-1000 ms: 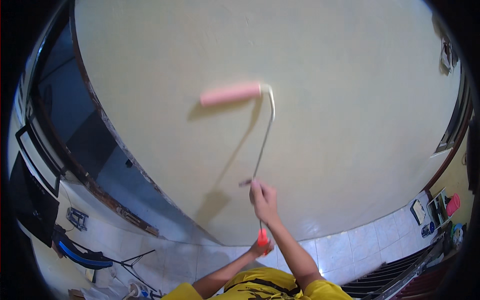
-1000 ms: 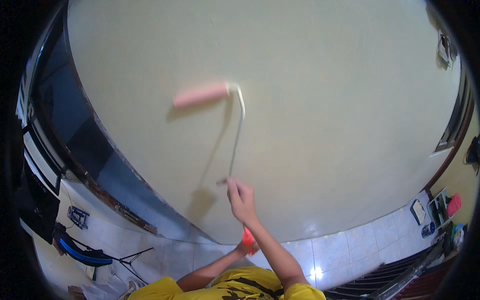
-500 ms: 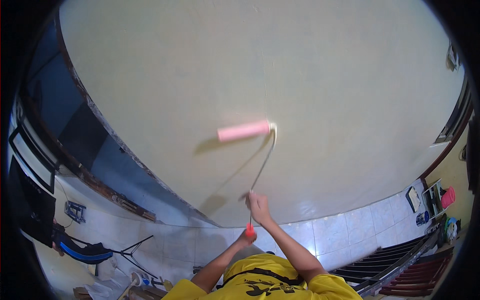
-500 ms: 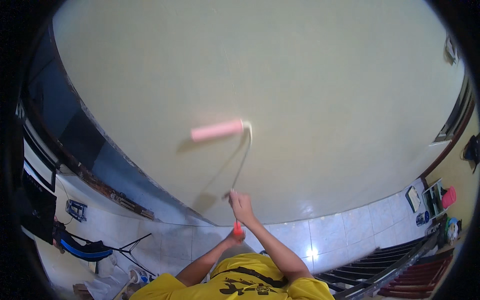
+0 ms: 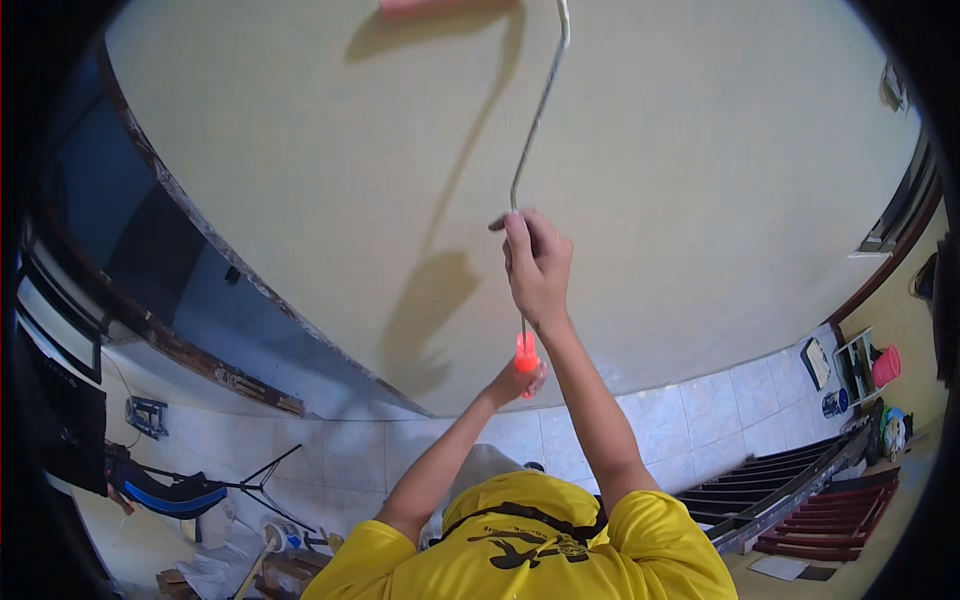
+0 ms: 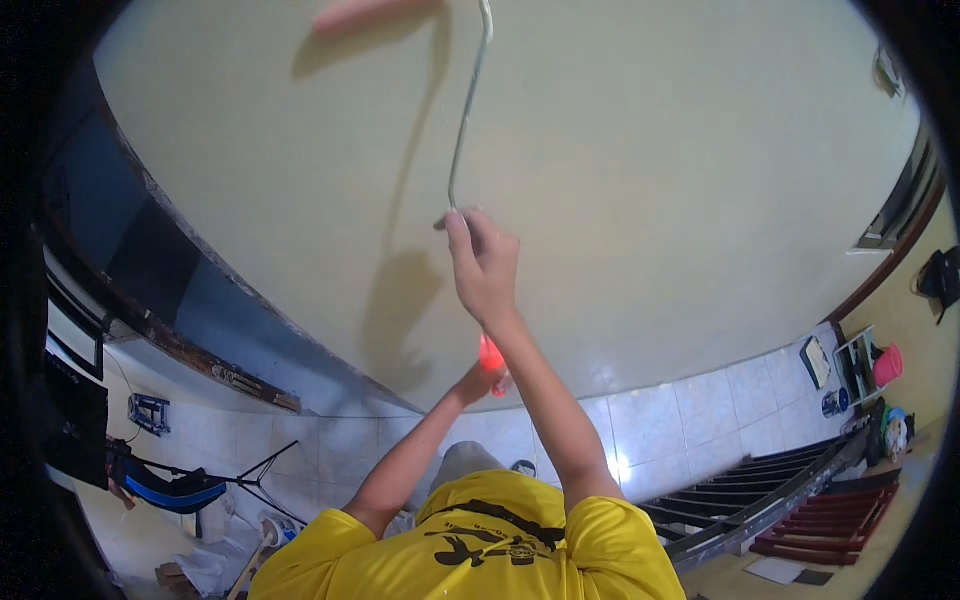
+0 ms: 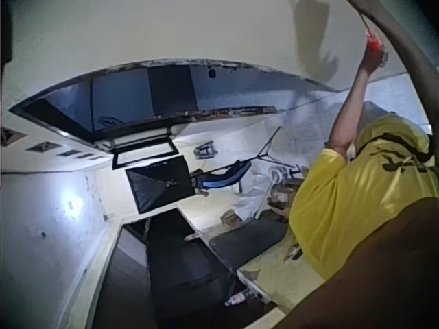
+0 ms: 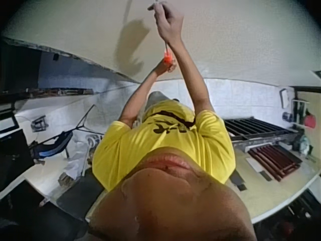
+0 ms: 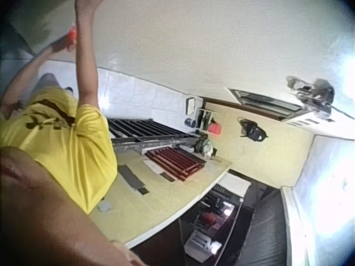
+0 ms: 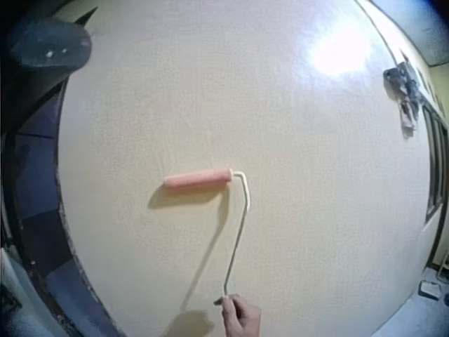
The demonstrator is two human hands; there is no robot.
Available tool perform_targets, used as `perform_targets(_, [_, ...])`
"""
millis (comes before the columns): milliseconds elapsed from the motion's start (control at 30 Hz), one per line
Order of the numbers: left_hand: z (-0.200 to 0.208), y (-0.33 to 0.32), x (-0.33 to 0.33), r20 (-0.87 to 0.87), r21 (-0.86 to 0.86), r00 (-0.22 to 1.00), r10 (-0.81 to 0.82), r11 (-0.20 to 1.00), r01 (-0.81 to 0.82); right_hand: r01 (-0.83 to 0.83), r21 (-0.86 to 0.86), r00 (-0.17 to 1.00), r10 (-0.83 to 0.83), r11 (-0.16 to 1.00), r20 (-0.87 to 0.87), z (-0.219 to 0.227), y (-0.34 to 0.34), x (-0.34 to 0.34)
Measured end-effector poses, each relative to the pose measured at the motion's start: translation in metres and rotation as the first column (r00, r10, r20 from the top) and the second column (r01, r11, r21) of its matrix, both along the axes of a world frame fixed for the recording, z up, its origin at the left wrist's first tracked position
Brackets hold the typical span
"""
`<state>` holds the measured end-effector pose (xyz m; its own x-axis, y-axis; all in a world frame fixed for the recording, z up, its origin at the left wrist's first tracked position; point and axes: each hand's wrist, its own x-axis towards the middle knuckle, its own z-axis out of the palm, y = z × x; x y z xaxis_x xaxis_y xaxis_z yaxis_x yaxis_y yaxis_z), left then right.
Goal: The person paints a wall using a paint roller.
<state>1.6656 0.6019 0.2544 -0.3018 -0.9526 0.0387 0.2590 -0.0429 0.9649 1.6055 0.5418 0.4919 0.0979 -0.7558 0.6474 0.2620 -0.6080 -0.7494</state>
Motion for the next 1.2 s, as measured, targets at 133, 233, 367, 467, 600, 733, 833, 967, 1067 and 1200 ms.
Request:
perform_targets(133, [-0.006,0.005,-0.014,0.059,0.031,0.993,0.106,0.994,-0.108,0.014,0.028,1.0,-0.014,1.0,-0.001,-0.038,-0.006,-0.001])
perform_targets(233, [-0.088,0.046,-0.015,0.049,0.18,0.998,0.029,0.983,-0.037,0.096,0.061,0.993,-0.092,0.993,-0.068,-0.119,0.025,0.002])
perform_targets(367, [-0.201,0.117,-0.043,-0.132,0.45,0.987,-0.093,0.882,0.143,-0.072,0.301,0.973,0.133,0.951,-0.19,-0.242,0.063,-0.038])
perform_targets(467, [-0.197,0.126,-0.032,-0.013,0.372,0.997,-0.076,0.925,0.075,-0.226,0.485,0.926,0.341,0.844,-0.161,-0.289,0.094,-0.045])
perform_targets(600, [-0.159,0.088,-0.034,0.067,0.422,0.996,-0.055,0.906,0.022,-0.23,0.441,0.949,0.301,0.868,-0.098,-0.27,0.074,-0.033])
perform_targets(733, [-0.038,0.011,-0.031,0.197,0.087,0.974,0.108,0.988,-0.127,-0.122,0.282,0.981,0.159,0.952,-0.112,-0.159,0.014,-0.024])
perform_targets(833, [0.042,-0.014,-0.026,-0.032,0.071,0.999,0.038,0.997,-0.035,-0.166,0.256,0.971,0.204,0.952,-0.128,-0.046,-0.001,-0.021])
perform_targets(967, [0.049,-0.013,-0.036,-0.125,0.142,0.985,0.115,0.985,-0.097,-0.127,0.242,0.966,0.175,0.962,-0.188,-0.052,-0.007,-0.022])
perform_targets(1067, [-0.041,0.009,-0.048,0.056,-0.053,0.899,0.435,0.9,-0.432,-0.046,0.184,0.962,0.093,0.982,-0.256,-0.163,0.002,-0.021])
perform_targets(1200, [-0.158,0.077,-0.071,0.191,0.371,0.98,0.05,0.921,-0.119,-0.082,0.327,0.93,0.189,0.942,-0.314,-0.276,0.062,-0.062])
